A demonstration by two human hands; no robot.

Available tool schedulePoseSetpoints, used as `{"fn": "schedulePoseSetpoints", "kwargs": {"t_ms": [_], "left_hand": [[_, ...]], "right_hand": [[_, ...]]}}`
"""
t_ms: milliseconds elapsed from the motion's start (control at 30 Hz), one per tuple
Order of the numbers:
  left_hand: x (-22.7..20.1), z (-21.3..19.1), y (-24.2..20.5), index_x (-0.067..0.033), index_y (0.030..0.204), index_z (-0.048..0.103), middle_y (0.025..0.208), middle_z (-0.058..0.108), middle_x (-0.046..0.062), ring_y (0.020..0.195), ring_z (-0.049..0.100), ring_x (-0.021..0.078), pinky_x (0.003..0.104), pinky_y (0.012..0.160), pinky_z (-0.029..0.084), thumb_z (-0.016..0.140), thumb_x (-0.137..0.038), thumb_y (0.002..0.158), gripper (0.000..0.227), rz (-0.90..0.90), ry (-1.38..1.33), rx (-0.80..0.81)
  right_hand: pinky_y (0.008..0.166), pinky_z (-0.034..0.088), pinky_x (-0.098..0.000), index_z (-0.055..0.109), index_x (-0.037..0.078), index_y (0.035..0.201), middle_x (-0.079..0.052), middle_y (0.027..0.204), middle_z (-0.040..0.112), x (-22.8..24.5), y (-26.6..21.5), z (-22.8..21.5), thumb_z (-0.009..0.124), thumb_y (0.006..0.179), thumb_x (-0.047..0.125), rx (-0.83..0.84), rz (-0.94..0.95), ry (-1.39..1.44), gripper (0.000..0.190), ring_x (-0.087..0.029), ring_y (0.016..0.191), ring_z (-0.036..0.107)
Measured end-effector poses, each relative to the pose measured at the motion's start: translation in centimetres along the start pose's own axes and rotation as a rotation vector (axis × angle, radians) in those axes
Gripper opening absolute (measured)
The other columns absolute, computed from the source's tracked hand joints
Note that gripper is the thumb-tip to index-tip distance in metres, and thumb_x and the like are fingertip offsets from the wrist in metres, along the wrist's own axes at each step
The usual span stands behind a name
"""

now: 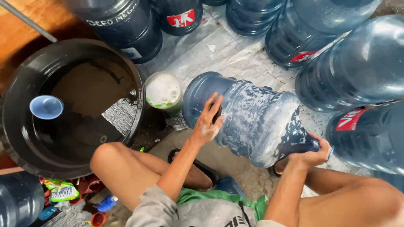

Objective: The person scrubs a large blue water dispenser bottle with a brush and soapy water, rotating it to clean multiple sides. They dip the brush into a bucket of soapy water and continue scrubbing the exterior surface.

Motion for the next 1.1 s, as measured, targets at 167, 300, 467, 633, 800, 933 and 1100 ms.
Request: {"fn": "schedulePoseSetpoints", "kwargs": {"t_ms": [167,300,467,633,800,933,1100], "left_hand": [[5.5,2.1,9.9,-0.0222,0.134,0.049,0.131,0.051,0.012,0.124,0.049,0.0342,0.044,0.107,0.038,0.067,-0.029,0.077,0.061,-0.176,0.000,0.205],[8.6,4.9,12.2,-0.0352,0.134,0.051,0.134,0.050,0.005,0.120,0.054,0.0341,0.044,0.102,0.043,0.071,-0.034,0.071,0.066,-0.405,-0.022,0.335],[-3.8,0.5,3.4,-0.0225,0.146,0.024,0.155,0.012,0.014,0.102,0.033,0.0321,0.048,0.073,0.033,0.049,-0.006,0.089,0.064,-0.272,-0.038,0.327],[-2.1,-0.8,-0.3,-0.0197,0.148,0.025,0.157,0.012,0.012,0.146,0.021,0.0350,0.038,0.061,0.045,0.049,0.004,0.085,0.072,-0.110,0.002,0.055],[5.2,0.2,8.5,-0.0290,0.144,0.033,0.152,0.028,0.008,0.138,0.029,0.0326,0.049,0.103,0.033,0.055,-0.020,0.086,0.062,-0.521,-0.140,0.324],[2.1,1.3,4.4,-0.0265,0.145,0.031,0.150,0.028,0.019,0.142,0.023,0.0312,0.043,0.113,0.020,0.058,-0.009,0.078,0.074,-0.220,-0.012,0.074],[-3.8,3.5,-6.0,-0.0192,0.150,0.024,0.158,0.010,0.006,0.148,0.004,0.0351,0.061,0.115,0.006,0.053,0.000,0.090,0.069,0.058,0.018,0.052]], "right_hand": [[0.083,0.052,-0.0285,0.047,0.020,0.085,0.000,0.075,0.050,-1.7,1.4,-1.2,0.054,0.075,0.022,0.375,0.032,0.077,0.012,-0.016,0.078,0.056],[0.082,0.052,-0.0279,0.046,0.018,0.090,0.000,0.076,0.049,-0.8,-0.7,0.8,0.053,0.079,0.020,0.377,-0.028,0.030,0.014,-0.017,0.077,0.057],[0.069,0.048,-0.0341,0.048,0.010,0.062,-0.009,0.067,0.057,1.1,-1.4,2.7,0.056,0.057,0.018,-0.010,0.039,-0.048,0.012,-0.024,0.069,0.057],[0.073,0.049,-0.0355,0.046,0.008,0.078,-0.007,0.067,0.050,-0.5,0.8,1.0,0.052,0.060,0.011,0.186,0.076,0.097,0.019,-0.025,0.069,0.056],[0.082,0.048,-0.0369,0.052,0.013,0.081,-0.002,0.071,0.052,-1.2,0.2,1.5,0.053,0.060,0.023,0.564,0.021,0.094,0.023,-0.023,0.073,0.056],[0.082,0.049,-0.0385,0.048,0.009,0.089,-0.004,0.071,0.053,-0.6,0.3,1.4,0.056,0.070,0.019,0.399,0.009,0.137,0.023,-0.026,0.072,0.061],[0.074,0.047,-0.0332,0.046,0.005,0.071,-0.009,0.063,0.051,-0.8,2.7,-0.2,0.054,0.059,0.008,0.164,0.087,0.186,0.015,-0.026,0.065,0.059]]}}
Point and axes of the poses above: each hand's wrist, its own y-axis towards the middle knuckle, its own z-axis out of the palm, x = y × z, the point moved 4 cm from there along y, towards the middle knuckle
